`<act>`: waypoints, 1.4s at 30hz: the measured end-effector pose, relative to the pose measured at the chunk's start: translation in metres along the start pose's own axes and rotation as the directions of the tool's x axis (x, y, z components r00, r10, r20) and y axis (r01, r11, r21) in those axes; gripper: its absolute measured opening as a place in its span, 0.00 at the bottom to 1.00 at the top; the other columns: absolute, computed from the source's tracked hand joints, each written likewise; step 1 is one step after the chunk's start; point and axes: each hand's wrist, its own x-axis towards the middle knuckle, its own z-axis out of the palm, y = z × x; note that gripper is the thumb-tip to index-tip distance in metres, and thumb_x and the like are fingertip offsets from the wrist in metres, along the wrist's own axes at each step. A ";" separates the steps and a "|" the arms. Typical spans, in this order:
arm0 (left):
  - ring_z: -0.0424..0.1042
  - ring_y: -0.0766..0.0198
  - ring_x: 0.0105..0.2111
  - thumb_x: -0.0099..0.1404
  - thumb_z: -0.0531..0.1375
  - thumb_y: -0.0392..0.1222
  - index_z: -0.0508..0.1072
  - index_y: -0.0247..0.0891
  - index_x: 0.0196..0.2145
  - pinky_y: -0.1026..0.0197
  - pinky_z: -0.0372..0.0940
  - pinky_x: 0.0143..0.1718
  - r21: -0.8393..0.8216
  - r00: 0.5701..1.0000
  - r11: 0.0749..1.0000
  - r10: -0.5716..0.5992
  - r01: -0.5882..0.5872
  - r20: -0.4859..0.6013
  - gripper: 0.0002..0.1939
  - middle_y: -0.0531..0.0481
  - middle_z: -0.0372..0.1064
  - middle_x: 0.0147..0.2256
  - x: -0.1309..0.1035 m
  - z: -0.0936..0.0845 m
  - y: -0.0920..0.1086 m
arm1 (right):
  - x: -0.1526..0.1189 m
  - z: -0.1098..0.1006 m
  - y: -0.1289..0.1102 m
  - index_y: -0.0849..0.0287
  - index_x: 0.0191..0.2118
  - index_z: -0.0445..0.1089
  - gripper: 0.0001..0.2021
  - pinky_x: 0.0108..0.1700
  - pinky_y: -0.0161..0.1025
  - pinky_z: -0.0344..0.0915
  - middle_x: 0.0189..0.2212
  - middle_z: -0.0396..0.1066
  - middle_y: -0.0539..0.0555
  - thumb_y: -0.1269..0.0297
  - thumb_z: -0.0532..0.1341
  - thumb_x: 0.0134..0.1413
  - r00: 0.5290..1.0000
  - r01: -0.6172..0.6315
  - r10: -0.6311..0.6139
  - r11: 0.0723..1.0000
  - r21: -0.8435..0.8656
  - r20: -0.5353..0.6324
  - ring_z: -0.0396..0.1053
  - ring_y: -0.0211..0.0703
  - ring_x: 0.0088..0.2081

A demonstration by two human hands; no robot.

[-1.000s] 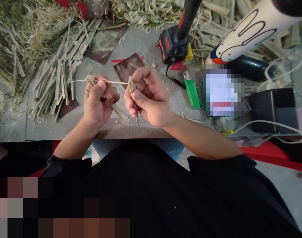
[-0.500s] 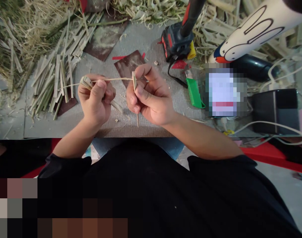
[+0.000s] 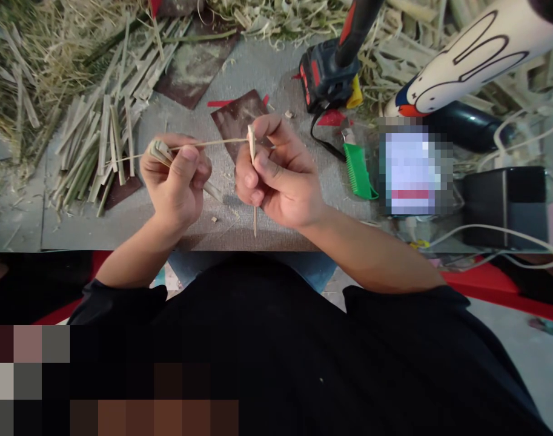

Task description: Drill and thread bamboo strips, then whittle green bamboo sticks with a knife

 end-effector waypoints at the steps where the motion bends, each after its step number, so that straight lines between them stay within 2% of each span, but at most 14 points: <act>1: 0.66 0.75 0.21 0.75 0.73 0.41 0.82 0.44 0.33 0.69 0.63 0.27 0.012 1.000 1.000 0.013 -0.013 -0.002 0.10 0.60 0.66 0.23 0.000 0.000 0.000 | 0.000 0.000 0.000 0.48 0.48 0.66 0.18 0.22 0.36 0.56 0.25 0.66 0.41 0.54 0.77 0.71 1.000 0.009 -0.010 1.000 0.018 0.008 0.56 0.36 0.19; 6: 0.73 0.70 0.25 0.72 0.75 0.39 0.82 0.44 0.32 0.67 0.66 0.28 0.058 1.000 0.998 -0.009 0.009 -0.004 0.10 0.59 0.68 0.23 -0.001 0.001 0.005 | -0.001 0.000 0.001 0.48 0.49 0.66 0.17 0.23 0.34 0.57 0.27 0.70 0.41 0.58 0.76 0.72 1.000 -0.010 0.009 0.999 0.052 0.016 0.56 0.34 0.20; 11: 0.76 0.70 0.28 0.73 0.74 0.38 0.82 0.44 0.32 0.68 0.65 0.27 0.017 0.997 0.997 -0.082 0.082 -0.003 0.10 0.57 0.73 0.26 -0.003 0.001 0.007 | 0.000 0.001 0.001 0.49 0.47 0.65 0.21 0.23 0.35 0.57 0.26 0.70 0.41 0.54 0.79 0.69 0.998 -0.054 0.054 0.999 -0.001 -0.011 0.56 0.35 0.19; 17: 0.77 0.70 0.28 0.72 0.75 0.41 0.83 0.45 0.33 0.68 0.64 0.26 0.032 0.996 0.996 -0.084 0.084 0.009 0.09 0.57 0.76 0.28 -0.004 0.002 0.006 | 0.000 0.005 0.006 0.50 0.52 0.68 0.16 0.21 0.33 0.55 0.25 0.71 0.40 0.56 0.75 0.73 0.999 0.026 -0.027 0.999 0.019 0.022 0.53 0.34 0.17; 22: 0.78 0.70 0.29 0.72 0.76 0.46 0.84 0.45 0.34 0.68 0.64 0.26 -0.028 0.993 0.994 -0.108 0.110 0.048 0.09 0.57 0.77 0.30 -0.005 0.000 0.005 | -0.001 0.007 0.008 0.48 0.53 0.69 0.11 0.20 0.33 0.55 0.25 0.71 0.40 0.58 0.72 0.77 0.995 0.090 -0.091 0.995 0.034 0.044 0.54 0.34 0.17; 27: 0.78 0.70 0.28 0.73 0.74 0.44 0.84 0.45 0.34 0.67 0.63 0.26 -0.005 0.993 0.994 -0.110 0.110 0.036 0.09 0.56 0.76 0.28 -0.006 -0.001 0.006 | -0.001 0.005 0.008 0.48 0.54 0.69 0.09 0.21 0.33 0.56 0.26 0.72 0.41 0.60 0.70 0.79 0.988 0.126 -0.128 0.992 0.022 0.084 0.56 0.34 0.18; 32: 0.76 0.69 0.28 0.73 0.73 0.42 0.81 0.44 0.31 0.67 0.63 0.26 0.047 0.994 0.993 -0.112 0.111 0.017 0.12 0.57 0.73 0.27 -0.006 -0.002 0.008 | -0.002 0.006 0.007 0.46 0.52 0.68 0.13 0.21 0.35 0.54 0.25 0.72 0.41 0.56 0.73 0.76 0.995 0.098 -0.096 0.993 -0.067 0.033 0.55 0.36 0.18; 34: 0.75 0.69 0.28 0.72 0.74 0.40 0.80 0.44 0.29 0.67 0.63 0.27 0.031 0.996 0.996 -0.083 0.082 0.023 0.13 0.57 0.71 0.26 -0.006 -0.001 0.009 | -0.002 0.007 0.006 0.46 0.51 0.67 0.16 0.21 0.36 0.53 0.24 0.71 0.41 0.53 0.75 0.74 0.994 0.105 -0.104 0.989 -0.105 0.016 0.53 0.36 0.18; 37: 0.74 0.69 0.28 0.69 0.76 0.40 0.78 0.44 0.28 0.67 0.65 0.28 -0.004 0.998 0.999 -0.041 0.041 0.046 0.14 0.57 0.70 0.25 -0.005 -0.001 0.009 | -0.002 0.008 0.005 0.46 0.50 0.67 0.16 0.22 0.36 0.53 0.23 0.72 0.41 0.54 0.76 0.73 0.991 0.133 -0.135 0.978 -0.160 -0.002 0.55 0.38 0.19; 39: 0.74 0.68 0.28 0.69 0.76 0.43 0.78 0.44 0.28 0.66 0.64 0.27 0.006 0.997 0.998 -0.059 0.058 0.052 0.14 0.56 0.71 0.26 -0.005 -0.001 0.009 | -0.002 0.008 0.004 0.46 0.50 0.67 0.16 0.22 0.36 0.53 0.22 0.72 0.41 0.55 0.75 0.73 0.987 0.155 -0.161 0.970 -0.186 -0.018 0.55 0.38 0.19; 42: 0.74 0.68 0.28 0.68 0.76 0.43 0.78 0.44 0.28 0.66 0.64 0.26 0.027 0.996 0.996 -0.086 0.085 0.033 0.14 0.56 0.71 0.25 -0.005 -0.001 0.009 | -0.002 0.010 0.003 0.46 0.49 0.66 0.19 0.22 0.38 0.53 0.22 0.71 0.41 0.51 0.77 0.71 0.989 0.128 -0.141 0.969 -0.210 -0.043 0.54 0.39 0.18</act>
